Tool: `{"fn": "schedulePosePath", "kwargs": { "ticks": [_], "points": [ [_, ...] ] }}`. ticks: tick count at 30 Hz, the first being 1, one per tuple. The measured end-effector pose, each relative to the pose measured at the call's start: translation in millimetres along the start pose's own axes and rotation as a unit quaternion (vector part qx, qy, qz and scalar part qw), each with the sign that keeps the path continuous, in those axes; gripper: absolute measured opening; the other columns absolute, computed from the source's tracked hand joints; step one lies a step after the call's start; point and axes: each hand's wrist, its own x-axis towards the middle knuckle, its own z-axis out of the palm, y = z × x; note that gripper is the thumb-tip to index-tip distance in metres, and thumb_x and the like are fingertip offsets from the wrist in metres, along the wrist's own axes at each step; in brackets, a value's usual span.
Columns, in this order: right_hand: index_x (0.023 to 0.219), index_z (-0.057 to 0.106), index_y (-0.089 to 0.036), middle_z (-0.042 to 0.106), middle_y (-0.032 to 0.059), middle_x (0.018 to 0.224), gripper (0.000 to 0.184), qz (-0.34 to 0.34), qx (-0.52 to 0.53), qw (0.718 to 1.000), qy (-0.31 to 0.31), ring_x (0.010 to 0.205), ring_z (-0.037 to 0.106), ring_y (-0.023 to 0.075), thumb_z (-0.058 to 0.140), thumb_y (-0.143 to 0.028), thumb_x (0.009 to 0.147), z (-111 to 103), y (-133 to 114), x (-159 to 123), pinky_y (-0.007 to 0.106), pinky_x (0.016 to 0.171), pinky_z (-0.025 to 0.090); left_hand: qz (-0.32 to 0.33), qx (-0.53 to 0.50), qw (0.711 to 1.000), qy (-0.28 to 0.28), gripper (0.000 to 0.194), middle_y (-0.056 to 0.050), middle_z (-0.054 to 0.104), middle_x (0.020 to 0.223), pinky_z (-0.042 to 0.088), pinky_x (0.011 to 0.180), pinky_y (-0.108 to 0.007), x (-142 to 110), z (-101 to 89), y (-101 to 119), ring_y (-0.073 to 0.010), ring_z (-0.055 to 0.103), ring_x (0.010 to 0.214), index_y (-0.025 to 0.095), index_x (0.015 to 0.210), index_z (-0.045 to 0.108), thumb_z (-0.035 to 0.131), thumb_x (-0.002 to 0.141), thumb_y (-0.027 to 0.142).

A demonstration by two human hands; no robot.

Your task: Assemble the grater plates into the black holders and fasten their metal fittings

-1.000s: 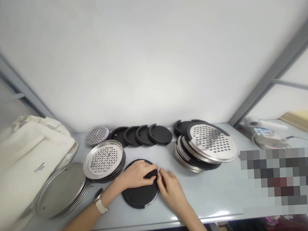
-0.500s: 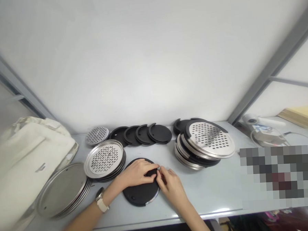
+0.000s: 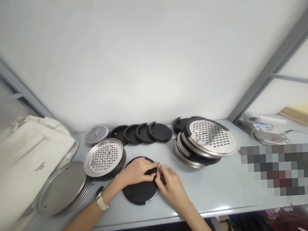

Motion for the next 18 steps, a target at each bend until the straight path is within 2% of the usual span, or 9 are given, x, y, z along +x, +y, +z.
{"fn": "schedulePosePath", "kwargs": {
  "ticks": [18],
  "points": [
    [0.078,0.046,-0.021,0.056,0.0007,0.063,0.021,-0.015,-0.011,1.0,0.001,0.058,0.05,0.016,0.034,-0.024,0.096,-0.3,-0.3,-0.9,0.028,0.06,0.036,0.007,0.003,1.0,-0.001,0.037,-0.005,0.068,0.085,0.047,0.08,-0.03,0.0,1.9,-1.6,-0.0195,0.064,0.081,0.015,0.122,0.055,0.053,0.087,0.027]
  ]
}}
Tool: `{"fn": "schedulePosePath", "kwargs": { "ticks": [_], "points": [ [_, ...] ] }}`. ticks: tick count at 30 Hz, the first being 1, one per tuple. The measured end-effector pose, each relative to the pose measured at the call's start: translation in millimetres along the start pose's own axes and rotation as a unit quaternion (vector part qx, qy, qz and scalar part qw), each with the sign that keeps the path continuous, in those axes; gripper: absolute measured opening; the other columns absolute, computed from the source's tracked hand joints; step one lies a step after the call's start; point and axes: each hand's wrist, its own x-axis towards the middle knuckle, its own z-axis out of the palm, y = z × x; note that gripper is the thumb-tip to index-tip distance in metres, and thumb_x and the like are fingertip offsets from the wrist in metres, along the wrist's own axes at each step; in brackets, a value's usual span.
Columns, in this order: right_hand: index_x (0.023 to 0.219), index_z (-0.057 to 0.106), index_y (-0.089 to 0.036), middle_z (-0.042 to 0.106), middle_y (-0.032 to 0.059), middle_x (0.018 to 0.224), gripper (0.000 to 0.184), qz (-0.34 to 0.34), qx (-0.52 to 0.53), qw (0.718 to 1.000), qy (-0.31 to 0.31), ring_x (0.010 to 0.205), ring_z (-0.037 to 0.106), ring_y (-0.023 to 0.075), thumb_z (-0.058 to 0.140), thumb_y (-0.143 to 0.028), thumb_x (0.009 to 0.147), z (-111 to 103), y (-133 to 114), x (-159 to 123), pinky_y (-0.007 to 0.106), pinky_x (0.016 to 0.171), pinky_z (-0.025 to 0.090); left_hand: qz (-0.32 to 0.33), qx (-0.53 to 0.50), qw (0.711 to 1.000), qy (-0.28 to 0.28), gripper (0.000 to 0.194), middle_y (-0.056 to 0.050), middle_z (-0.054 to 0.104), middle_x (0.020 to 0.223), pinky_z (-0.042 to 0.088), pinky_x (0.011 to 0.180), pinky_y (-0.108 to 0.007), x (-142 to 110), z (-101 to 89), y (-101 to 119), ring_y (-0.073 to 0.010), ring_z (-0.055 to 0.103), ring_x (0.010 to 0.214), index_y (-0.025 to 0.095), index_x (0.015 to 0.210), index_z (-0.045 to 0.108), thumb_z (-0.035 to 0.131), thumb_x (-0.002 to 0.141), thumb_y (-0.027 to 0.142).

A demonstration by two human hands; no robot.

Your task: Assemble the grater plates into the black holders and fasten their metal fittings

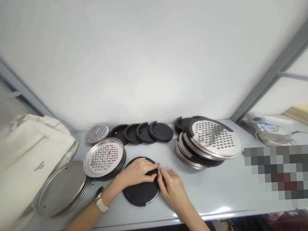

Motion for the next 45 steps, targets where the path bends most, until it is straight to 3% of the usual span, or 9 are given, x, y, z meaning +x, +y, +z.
{"fn": "schedulePosePath", "kwargs": {
  "ticks": [16,24,45],
  "points": [
    [0.079,0.048,-0.02,0.054,0.0008,0.06,0.02,-0.01,-0.036,0.999,-0.007,0.056,0.049,0.0166,0.035,-0.022,0.094,2.5,2.8,-4.3,0.029,0.061,0.035,-0.001,-0.011,1.0,-0.006,0.034,-0.005,0.068,0.086,0.047,0.081,-0.03,0.6,0.6,0.0,-0.0188,0.064,0.081,0.015,0.118,0.057,0.055,0.086,0.027],
    [0.077,0.046,-0.02,0.052,0.0001,0.059,0.021,-0.017,-0.027,0.999,0.007,0.055,0.047,0.0163,0.035,-0.023,0.095,3.1,2.9,-4.5,0.028,0.06,0.034,-0.002,-0.014,1.0,0.015,0.036,-0.006,0.069,0.092,0.047,0.083,-0.03,-1.2,3.4,-0.2,-0.0189,0.064,0.086,0.017,0.12,0.056,0.056,0.086,0.027],
    [0.071,0.041,-0.021,0.049,-0.0023,0.057,0.024,-0.009,0.012,1.0,-0.012,0.054,0.046,0.0139,0.036,-0.025,0.095,1.1,2.6,-4.0,0.026,0.058,0.032,0.016,0.003,1.0,0.002,0.036,-0.005,0.069,0.088,0.045,0.077,-0.028,-2.0,-1.1,0.6,-0.0197,0.065,0.081,0.017,0.122,0.055,0.052,0.088,0.028]
  ]
}}
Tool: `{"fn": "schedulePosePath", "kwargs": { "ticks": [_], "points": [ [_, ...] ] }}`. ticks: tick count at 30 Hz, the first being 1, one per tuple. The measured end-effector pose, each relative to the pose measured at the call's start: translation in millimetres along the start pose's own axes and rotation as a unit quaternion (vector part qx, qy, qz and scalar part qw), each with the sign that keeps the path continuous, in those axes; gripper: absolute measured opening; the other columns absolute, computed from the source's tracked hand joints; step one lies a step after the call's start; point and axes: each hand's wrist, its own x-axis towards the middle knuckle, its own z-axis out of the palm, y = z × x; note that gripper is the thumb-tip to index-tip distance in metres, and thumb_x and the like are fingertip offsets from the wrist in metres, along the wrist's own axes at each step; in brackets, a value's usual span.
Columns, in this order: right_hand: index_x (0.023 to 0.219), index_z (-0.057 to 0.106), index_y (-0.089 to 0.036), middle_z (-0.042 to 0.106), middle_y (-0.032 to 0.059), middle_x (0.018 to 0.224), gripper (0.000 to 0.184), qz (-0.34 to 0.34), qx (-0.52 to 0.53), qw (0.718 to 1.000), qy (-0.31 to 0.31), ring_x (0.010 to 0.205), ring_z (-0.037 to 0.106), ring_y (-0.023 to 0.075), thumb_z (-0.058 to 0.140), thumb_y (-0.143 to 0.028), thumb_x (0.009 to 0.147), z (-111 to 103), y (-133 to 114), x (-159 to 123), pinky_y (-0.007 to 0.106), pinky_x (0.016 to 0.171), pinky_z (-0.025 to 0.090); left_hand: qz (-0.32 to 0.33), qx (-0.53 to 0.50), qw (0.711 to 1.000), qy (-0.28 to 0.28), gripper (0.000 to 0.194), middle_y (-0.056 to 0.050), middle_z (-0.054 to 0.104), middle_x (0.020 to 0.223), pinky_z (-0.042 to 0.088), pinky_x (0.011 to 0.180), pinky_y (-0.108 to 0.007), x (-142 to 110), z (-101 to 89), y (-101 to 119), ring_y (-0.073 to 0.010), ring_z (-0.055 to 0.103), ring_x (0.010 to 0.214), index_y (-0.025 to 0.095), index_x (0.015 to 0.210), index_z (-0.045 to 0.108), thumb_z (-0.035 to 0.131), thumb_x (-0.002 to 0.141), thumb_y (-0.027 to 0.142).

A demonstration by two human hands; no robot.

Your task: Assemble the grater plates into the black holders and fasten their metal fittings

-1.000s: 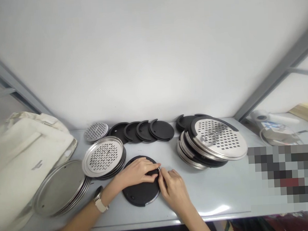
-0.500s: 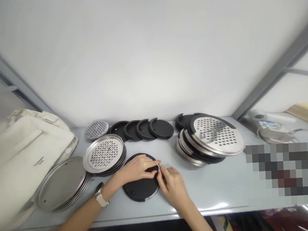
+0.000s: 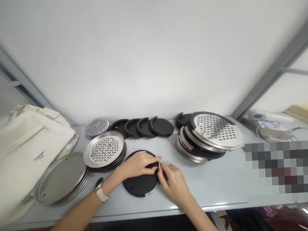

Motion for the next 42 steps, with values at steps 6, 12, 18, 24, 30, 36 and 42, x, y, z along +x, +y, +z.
{"fn": "schedulePosePath", "kwargs": {
  "ticks": [6,12,18,24,30,36,42],
  "points": [
    [0.072,0.041,-0.021,0.049,-0.0018,0.057,0.024,0.006,-0.005,1.0,-0.003,0.054,0.046,0.0141,0.036,-0.026,0.095,-0.2,-0.7,-0.5,0.026,0.056,0.032,-0.003,0.002,1.0,-0.005,0.035,-0.005,0.069,0.088,0.045,0.078,-0.029,0.2,-0.4,0.6,-0.0201,0.065,0.082,0.018,0.121,0.054,0.051,0.088,0.029],
    [0.073,0.043,-0.021,0.051,-0.0009,0.058,0.023,0.004,-0.009,1.0,-0.005,0.054,0.048,0.0146,0.036,-0.026,0.094,0.3,-1.2,-1.7,0.026,0.056,0.032,-0.02,0.001,1.0,0.009,0.047,-0.006,0.062,0.098,0.047,0.076,-0.029,0.1,-3.7,4.9,-0.0201,0.062,0.086,0.017,0.129,0.043,0.055,0.085,0.029],
    [0.071,0.042,-0.021,0.051,-0.0007,0.057,0.024,0.012,-0.012,1.0,-0.01,0.055,0.047,0.0147,0.036,-0.026,0.094,-0.1,-1.4,-2.9,0.025,0.055,0.031,-0.003,0.007,0.999,0.034,0.032,-0.009,0.054,0.107,0.048,0.077,-0.031,1.3,-6.8,9.5,-0.0209,0.057,0.093,0.016,0.114,0.047,0.053,0.084,0.024],
    [0.071,0.042,-0.021,0.05,-0.0015,0.056,0.024,0.006,-0.011,1.0,-0.008,0.053,0.046,0.0144,0.036,-0.026,0.095,-0.7,-1.5,-2.0,0.026,0.055,0.031,0.03,-0.007,0.999,0.036,0.017,-0.008,0.057,0.097,0.045,0.085,-0.032,2.5,-3.2,6.6,-0.0209,0.053,0.094,0.015,0.101,0.052,0.048,0.086,0.021],
    [0.072,0.043,-0.022,0.051,-0.0018,0.057,0.023,0.006,0.001,1.0,-0.012,0.052,0.046,0.0142,0.036,-0.024,0.095,-1.8,-2.3,-1.4,0.027,0.055,0.032,0.031,-0.049,0.998,0.039,0.014,-0.007,0.058,0.094,0.044,0.085,-0.03,1.2,-2.5,4.5,-0.0192,0.053,0.093,0.015,0.097,0.057,0.049,0.087,0.019],
    [0.073,0.042,-0.022,0.049,-0.0021,0.056,0.024,0.018,0.009,1.0,-0.015,0.053,0.045,0.0143,0.036,-0.026,0.095,-1.7,-2.4,-1.5,0.026,0.055,0.032,0.028,-0.091,0.994,0.046,0.014,-0.006,0.059,0.089,0.045,0.083,-0.029,2.3,-1.8,3.0,-0.018,0.054,0.089,0.015,0.096,0.058,0.049,0.086,0.017],
    [0.072,0.042,-0.022,0.049,-0.0019,0.056,0.025,0.029,0.016,0.999,-0.01,0.053,0.045,0.0143,0.036,-0.027,0.095,-2.4,-2.0,-2.1,0.025,0.054,0.032,0.032,-0.099,0.993,0.049,0.012,-0.006,0.059,0.086,0.044,0.085,-0.03,3.3,0.5,1.2,-0.0179,0.054,0.088,0.015,0.094,0.059,0.05,0.086,0.016]
  ]
}}
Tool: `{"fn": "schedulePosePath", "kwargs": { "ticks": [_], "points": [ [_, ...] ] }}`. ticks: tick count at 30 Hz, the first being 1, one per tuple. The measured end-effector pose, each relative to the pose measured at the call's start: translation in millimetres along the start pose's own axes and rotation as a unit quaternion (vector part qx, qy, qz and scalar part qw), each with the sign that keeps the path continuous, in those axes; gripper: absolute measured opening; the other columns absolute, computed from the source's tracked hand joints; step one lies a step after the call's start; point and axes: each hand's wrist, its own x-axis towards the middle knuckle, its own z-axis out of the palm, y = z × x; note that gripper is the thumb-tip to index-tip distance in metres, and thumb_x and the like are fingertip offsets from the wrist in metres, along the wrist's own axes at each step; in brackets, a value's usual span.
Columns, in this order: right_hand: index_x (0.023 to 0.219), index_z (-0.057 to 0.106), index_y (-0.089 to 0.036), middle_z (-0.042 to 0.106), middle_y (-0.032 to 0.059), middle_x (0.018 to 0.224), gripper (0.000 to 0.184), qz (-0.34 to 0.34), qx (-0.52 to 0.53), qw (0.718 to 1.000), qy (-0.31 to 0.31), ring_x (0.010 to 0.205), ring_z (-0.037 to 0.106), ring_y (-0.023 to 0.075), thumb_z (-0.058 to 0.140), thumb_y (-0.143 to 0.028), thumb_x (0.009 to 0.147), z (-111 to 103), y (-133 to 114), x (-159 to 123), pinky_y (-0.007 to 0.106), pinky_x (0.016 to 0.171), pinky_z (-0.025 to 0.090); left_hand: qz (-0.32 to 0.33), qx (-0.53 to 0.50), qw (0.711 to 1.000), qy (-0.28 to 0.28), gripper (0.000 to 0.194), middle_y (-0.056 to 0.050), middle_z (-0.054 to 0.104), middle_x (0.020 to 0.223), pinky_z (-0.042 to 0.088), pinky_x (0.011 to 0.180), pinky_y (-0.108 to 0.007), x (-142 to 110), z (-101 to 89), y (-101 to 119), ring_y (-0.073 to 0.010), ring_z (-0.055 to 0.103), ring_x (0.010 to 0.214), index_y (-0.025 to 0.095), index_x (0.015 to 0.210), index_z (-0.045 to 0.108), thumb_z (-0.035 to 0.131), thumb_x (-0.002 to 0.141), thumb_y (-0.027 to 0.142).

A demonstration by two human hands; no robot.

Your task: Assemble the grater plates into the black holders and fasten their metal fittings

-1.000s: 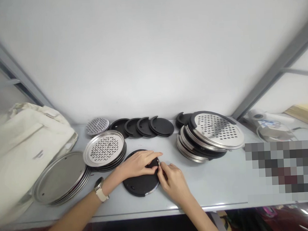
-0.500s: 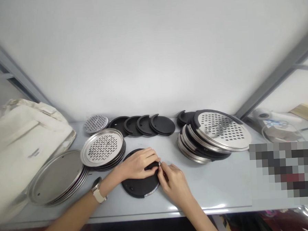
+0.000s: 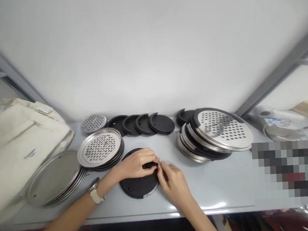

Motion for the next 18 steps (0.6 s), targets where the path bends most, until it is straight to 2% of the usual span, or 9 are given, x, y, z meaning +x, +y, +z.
{"fn": "schedulePosePath", "kwargs": {
  "ticks": [6,11,15,18],
  "points": [
    [0.073,0.044,-0.022,0.051,-0.0011,0.057,0.024,-0.002,-0.002,1.0,-0.001,0.054,0.047,0.0146,0.036,-0.027,0.095,-0.1,-0.5,0.2,0.026,0.053,0.033,-0.004,-0.015,1.0,0.002,0.015,-0.006,0.06,0.095,0.044,0.088,-0.031,-0.2,-1.7,2.2,-0.018,0.054,0.093,0.015,0.097,0.06,0.051,0.085,0.014],
    [0.073,0.045,-0.022,0.051,-0.0006,0.057,0.025,-0.002,-0.021,1.0,0.001,0.054,0.047,0.0155,0.035,-0.026,0.095,0.2,0.0,-1.1,0.026,0.054,0.032,-0.006,-0.008,1.0,0.005,0.016,-0.006,0.062,0.094,0.044,0.089,-0.032,0.1,-1.2,2.0,-0.0178,0.056,0.093,0.016,0.098,0.061,0.051,0.085,0.015],
    [0.08,0.049,-0.02,0.056,0.0016,0.062,0.021,-0.032,-0.048,0.998,-0.01,0.057,0.05,0.0166,0.035,-0.024,0.095,2.8,0.7,-2.8,0.028,0.06,0.035,0.011,-0.009,1.0,-0.003,0.016,-0.006,0.064,0.091,0.045,0.089,-0.032,1.3,-1.8,0.9,-0.0172,0.058,0.091,0.016,0.091,0.063,0.048,0.085,0.012],
    [0.078,0.047,-0.02,0.054,0.0008,0.059,0.022,-0.026,-0.053,0.998,0.002,0.055,0.048,0.0163,0.034,-0.024,0.095,4.2,1.1,-2.7,0.028,0.058,0.034,0.012,-0.02,1.0,-0.008,0.021,-0.006,0.064,0.094,0.045,0.089,-0.032,1.8,-3.7,1.3,-0.0173,0.058,0.093,0.016,0.097,0.061,0.045,0.085,0.008]
  ]
}}
